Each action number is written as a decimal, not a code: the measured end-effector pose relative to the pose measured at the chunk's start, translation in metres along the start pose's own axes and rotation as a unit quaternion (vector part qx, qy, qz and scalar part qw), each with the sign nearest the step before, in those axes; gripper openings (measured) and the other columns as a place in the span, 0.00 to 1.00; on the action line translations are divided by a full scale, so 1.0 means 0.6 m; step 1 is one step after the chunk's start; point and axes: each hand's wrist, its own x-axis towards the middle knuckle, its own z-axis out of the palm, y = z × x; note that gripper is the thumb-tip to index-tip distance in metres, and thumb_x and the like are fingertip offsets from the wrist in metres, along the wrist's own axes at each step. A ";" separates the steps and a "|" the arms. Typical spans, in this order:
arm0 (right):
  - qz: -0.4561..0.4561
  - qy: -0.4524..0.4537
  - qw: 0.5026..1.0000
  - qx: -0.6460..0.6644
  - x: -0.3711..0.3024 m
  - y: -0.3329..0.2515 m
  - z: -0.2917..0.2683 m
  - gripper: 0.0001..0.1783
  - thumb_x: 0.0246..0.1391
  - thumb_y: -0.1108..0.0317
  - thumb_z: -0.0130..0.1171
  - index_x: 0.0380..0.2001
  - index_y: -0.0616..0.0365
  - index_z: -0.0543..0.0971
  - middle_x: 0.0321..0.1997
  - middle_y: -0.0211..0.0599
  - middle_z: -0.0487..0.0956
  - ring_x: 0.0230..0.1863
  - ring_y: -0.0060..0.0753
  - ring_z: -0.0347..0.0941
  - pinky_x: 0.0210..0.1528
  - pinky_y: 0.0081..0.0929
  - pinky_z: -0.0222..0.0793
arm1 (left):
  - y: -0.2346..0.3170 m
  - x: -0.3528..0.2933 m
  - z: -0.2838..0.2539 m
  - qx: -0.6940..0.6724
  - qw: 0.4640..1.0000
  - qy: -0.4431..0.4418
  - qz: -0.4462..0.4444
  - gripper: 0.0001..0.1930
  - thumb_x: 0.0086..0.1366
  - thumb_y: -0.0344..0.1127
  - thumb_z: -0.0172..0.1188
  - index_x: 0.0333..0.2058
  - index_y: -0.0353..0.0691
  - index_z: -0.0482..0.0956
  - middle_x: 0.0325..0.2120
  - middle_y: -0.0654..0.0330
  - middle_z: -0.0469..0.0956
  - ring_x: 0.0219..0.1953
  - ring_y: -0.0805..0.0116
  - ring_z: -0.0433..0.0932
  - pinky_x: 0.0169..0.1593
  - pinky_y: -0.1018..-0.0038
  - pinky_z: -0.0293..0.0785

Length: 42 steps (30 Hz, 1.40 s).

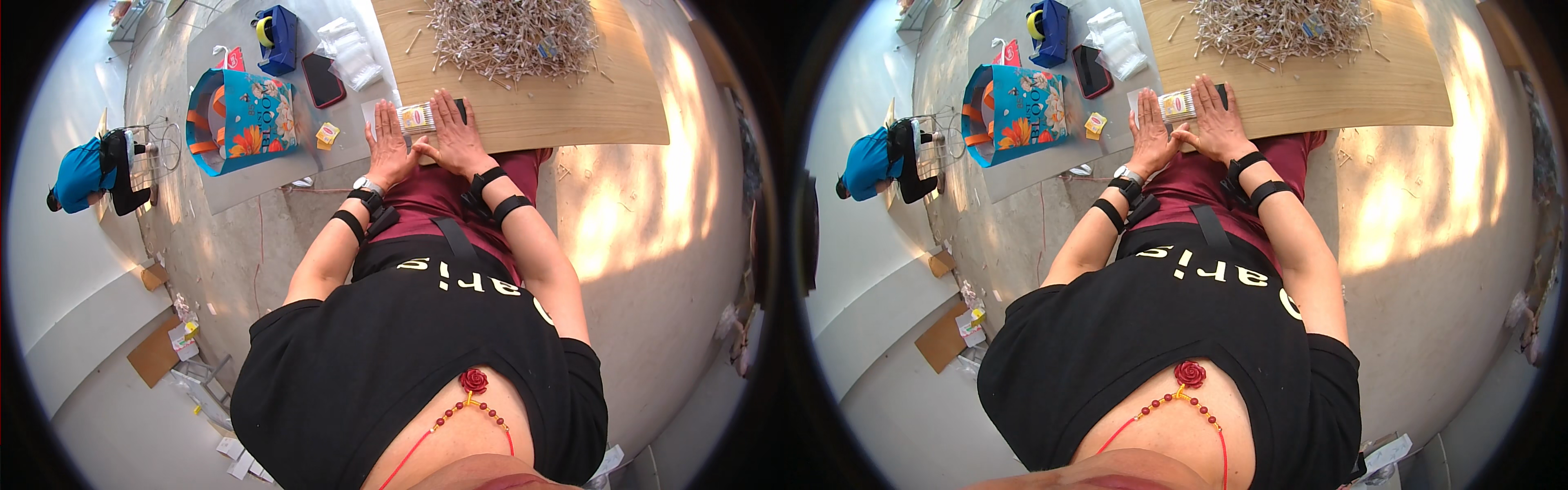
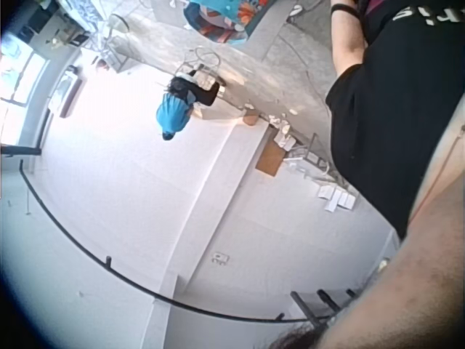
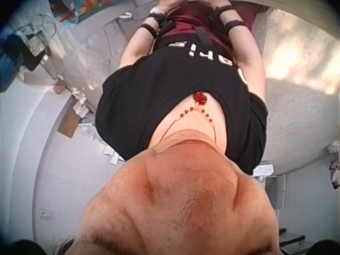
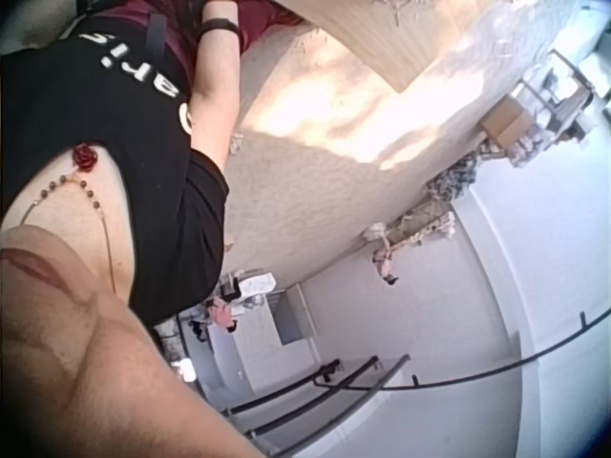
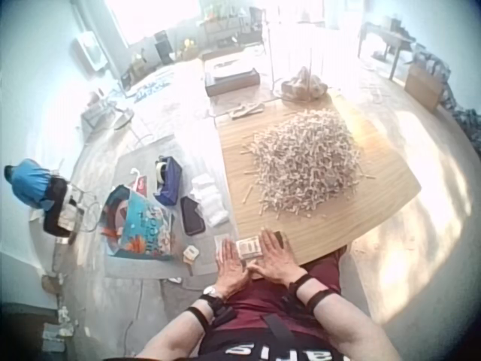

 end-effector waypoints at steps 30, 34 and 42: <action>0.019 0.045 0.997 0.058 0.004 0.000 0.011 0.59 0.63 0.21 0.39 0.79 0.61 0.54 0.85 0.43 0.50 0.86 0.38 0.34 0.83 0.53 0.18 | 0.005 0.005 -0.003 0.003 1.000 0.020 -0.008 0.58 0.68 0.67 0.58 0.78 0.35 0.36 0.80 0.44 0.37 0.82 0.50 0.33 0.77 0.40 0.29; 0.022 0.071 0.995 0.070 0.001 0.004 0.014 0.56 0.65 0.23 0.40 0.79 0.59 0.54 0.84 0.44 0.50 0.86 0.39 0.35 0.84 0.52 0.22 | 0.006 0.001 -0.018 -0.006 0.999 0.022 -0.029 0.59 0.67 0.64 0.63 0.78 0.34 0.37 0.80 0.44 0.38 0.82 0.49 0.34 0.77 0.43 0.31; 0.030 0.060 0.995 0.070 -0.014 0.012 0.007 0.50 0.68 0.27 0.40 0.79 0.51 0.55 0.84 0.46 0.51 0.86 0.42 0.37 0.83 0.52 0.28 | 0.018 0.018 -0.083 -0.121 0.982 0.142 -0.002 0.48 0.67 0.51 0.67 0.75 0.34 0.51 0.74 0.42 0.53 0.78 0.47 0.47 0.77 0.49 0.41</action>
